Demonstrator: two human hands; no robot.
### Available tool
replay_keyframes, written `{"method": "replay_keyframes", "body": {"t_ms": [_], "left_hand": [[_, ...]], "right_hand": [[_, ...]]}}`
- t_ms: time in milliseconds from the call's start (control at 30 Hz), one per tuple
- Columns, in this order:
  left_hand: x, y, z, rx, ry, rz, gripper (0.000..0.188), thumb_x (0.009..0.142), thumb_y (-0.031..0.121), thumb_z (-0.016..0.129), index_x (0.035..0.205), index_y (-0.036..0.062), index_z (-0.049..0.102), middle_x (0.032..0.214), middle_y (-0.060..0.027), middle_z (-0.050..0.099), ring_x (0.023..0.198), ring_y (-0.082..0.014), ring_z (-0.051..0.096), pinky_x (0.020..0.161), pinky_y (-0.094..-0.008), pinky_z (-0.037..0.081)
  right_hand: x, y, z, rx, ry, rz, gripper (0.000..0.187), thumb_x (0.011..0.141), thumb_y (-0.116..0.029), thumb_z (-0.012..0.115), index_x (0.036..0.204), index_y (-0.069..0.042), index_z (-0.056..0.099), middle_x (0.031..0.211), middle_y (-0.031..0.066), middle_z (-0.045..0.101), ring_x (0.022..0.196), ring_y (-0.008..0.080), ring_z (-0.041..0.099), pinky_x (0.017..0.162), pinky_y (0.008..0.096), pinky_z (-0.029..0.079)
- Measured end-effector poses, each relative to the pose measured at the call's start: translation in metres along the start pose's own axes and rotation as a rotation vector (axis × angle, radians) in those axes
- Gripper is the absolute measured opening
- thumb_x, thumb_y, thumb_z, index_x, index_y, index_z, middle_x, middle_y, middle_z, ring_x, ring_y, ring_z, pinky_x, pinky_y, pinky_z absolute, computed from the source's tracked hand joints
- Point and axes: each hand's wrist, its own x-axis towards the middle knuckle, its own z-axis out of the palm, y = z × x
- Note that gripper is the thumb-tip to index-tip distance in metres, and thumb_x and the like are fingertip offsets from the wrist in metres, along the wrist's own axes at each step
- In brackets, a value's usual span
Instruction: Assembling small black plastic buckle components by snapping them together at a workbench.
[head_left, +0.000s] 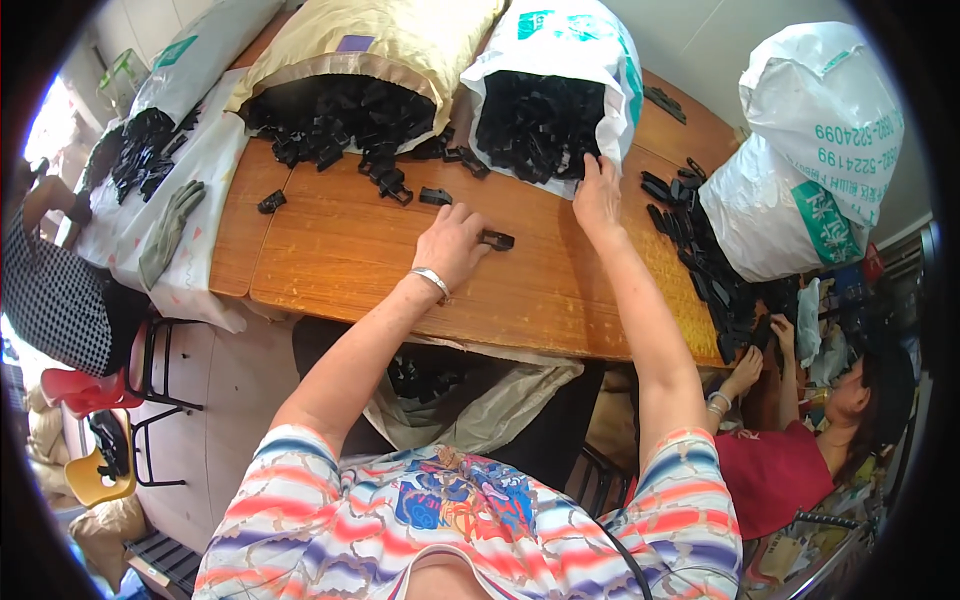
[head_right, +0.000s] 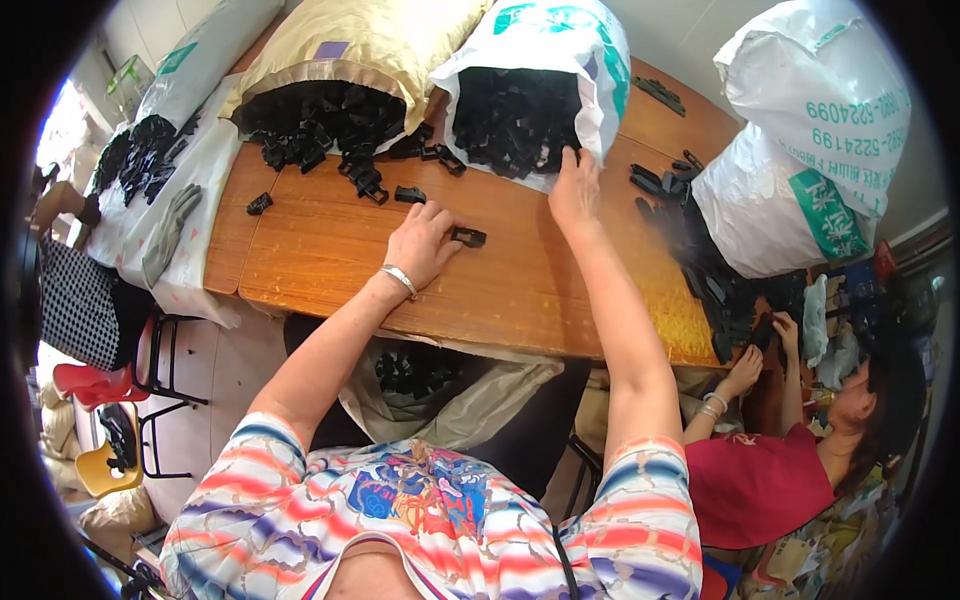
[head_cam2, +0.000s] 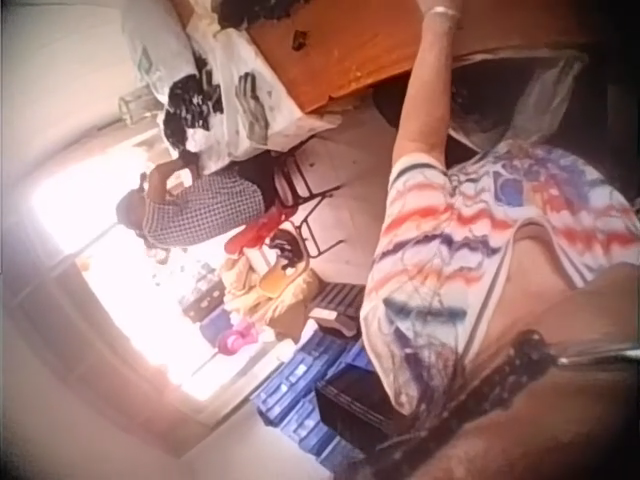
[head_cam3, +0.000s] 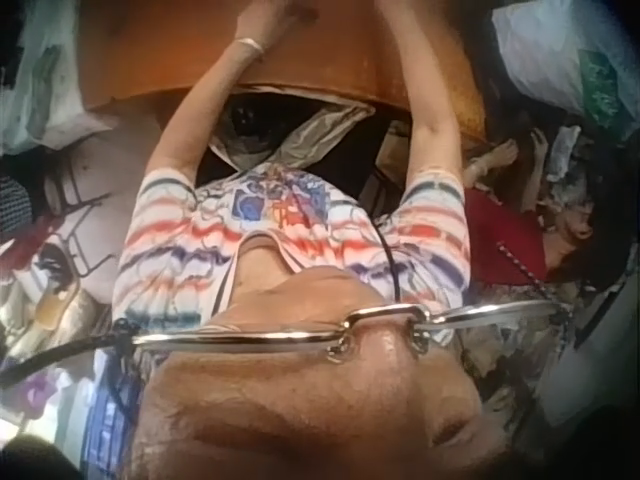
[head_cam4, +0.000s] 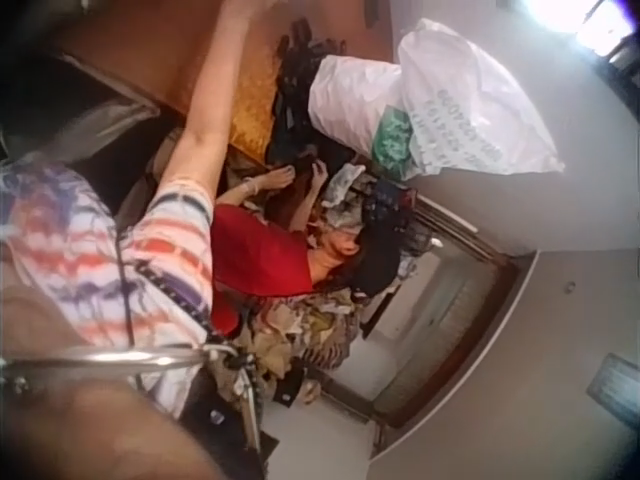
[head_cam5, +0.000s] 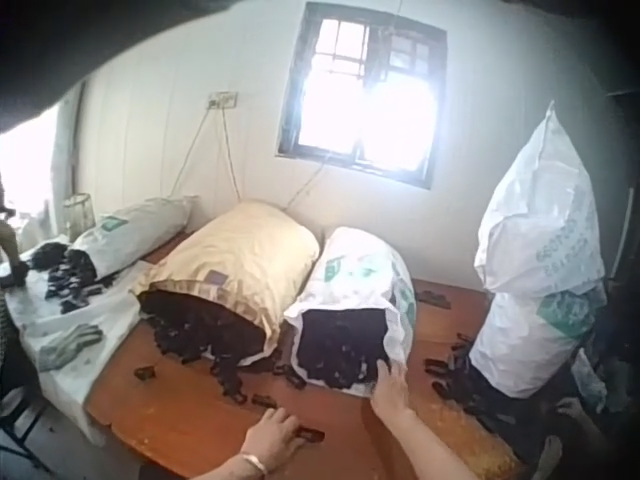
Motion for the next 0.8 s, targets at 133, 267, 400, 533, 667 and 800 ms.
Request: {"method": "replay_keyframes", "body": {"t_ms": [133, 267, 400, 533, 667, 800], "left_hand": [[0.0, 0.004, -0.003, 0.007, -0.022, -0.019, 0.026, 0.076, 0.014, 0.074, 0.1, 0.0107, 0.063, 0.102, -0.0073, 0.057, 0.104, -0.0299, 0.054, 0.082, -0.0393, 0.053], [-0.001, 0.004, -0.005, -0.009, -0.031, -0.029, 0.027, 0.076, 0.014, 0.074, 0.1, 0.0114, 0.063, 0.103, -0.0068, 0.057, 0.105, -0.0295, 0.054, 0.082, -0.039, 0.053], [0.0, 0.003, -0.007, -0.016, -0.02, -0.027, 0.026, 0.079, 0.013, 0.074, 0.103, 0.012, 0.064, 0.1, -0.0061, 0.057, 0.1, -0.0288, 0.054, 0.081, -0.0399, 0.052], [0.0, 0.005, -0.009, -0.012, -0.047, -0.04, 0.027, 0.077, 0.013, 0.075, 0.101, 0.0122, 0.064, 0.1, -0.0059, 0.058, 0.103, -0.0285, 0.055, 0.082, -0.0392, 0.053], [0.0, 0.004, -0.009, -0.016, -0.044, -0.025, 0.026, 0.076, 0.013, 0.075, 0.1, 0.0125, 0.065, 0.099, -0.0059, 0.059, 0.102, -0.0286, 0.055, 0.082, -0.0395, 0.053], [-0.001, 0.003, -0.011, -0.018, -0.047, -0.003, 0.026, 0.076, 0.014, 0.075, 0.1, 0.0127, 0.066, 0.098, -0.0063, 0.059, 0.102, -0.0287, 0.056, 0.082, -0.0395, 0.052]], "right_hand": [[0.024, -0.013, 0.011, -0.055, -0.146, 0.157, 0.071, 0.08, -0.008, 0.066, 0.145, -0.011, 0.039, 0.135, 0.022, 0.045, 0.126, 0.0435, 0.042, 0.102, 0.0501, 0.042], [0.031, -0.021, 0.013, -0.008, -0.241, 0.224, 0.081, 0.075, -0.012, 0.069, 0.148, -0.02, 0.034, 0.134, 0.0194, 0.046, 0.126, 0.0448, 0.041, 0.104, 0.0526, 0.041], [0.025, -0.024, 0.0, 0.058, -0.28, 0.191, 0.078, 0.074, -0.012, 0.07, 0.144, -0.022, 0.038, 0.131, 0.018, 0.049, 0.121, 0.045, 0.044, 0.1, 0.0521, 0.044], [-0.002, -0.028, -0.003, 0.026, -0.186, 0.058, 0.072, 0.072, -0.01, 0.072, 0.138, -0.019, 0.045, 0.127, 0.0174, 0.052, 0.111, 0.0428, 0.05, 0.093, 0.0499, 0.048], [-0.026, -0.038, -0.009, 0.133, -0.116, -0.032, 0.069, 0.074, -0.009, 0.072, 0.137, -0.018, 0.046, 0.126, 0.0181, 0.053, 0.112, 0.043, 0.051, 0.095, 0.0494, 0.048], [-0.044, -0.059, -0.022, 0.207, -0.18, -0.044, 0.072, 0.078, -0.007, 0.071, 0.143, -0.021, 0.042, 0.13, 0.0168, 0.051, 0.117, 0.0406, 0.049, 0.099, 0.0475, 0.045]]}}
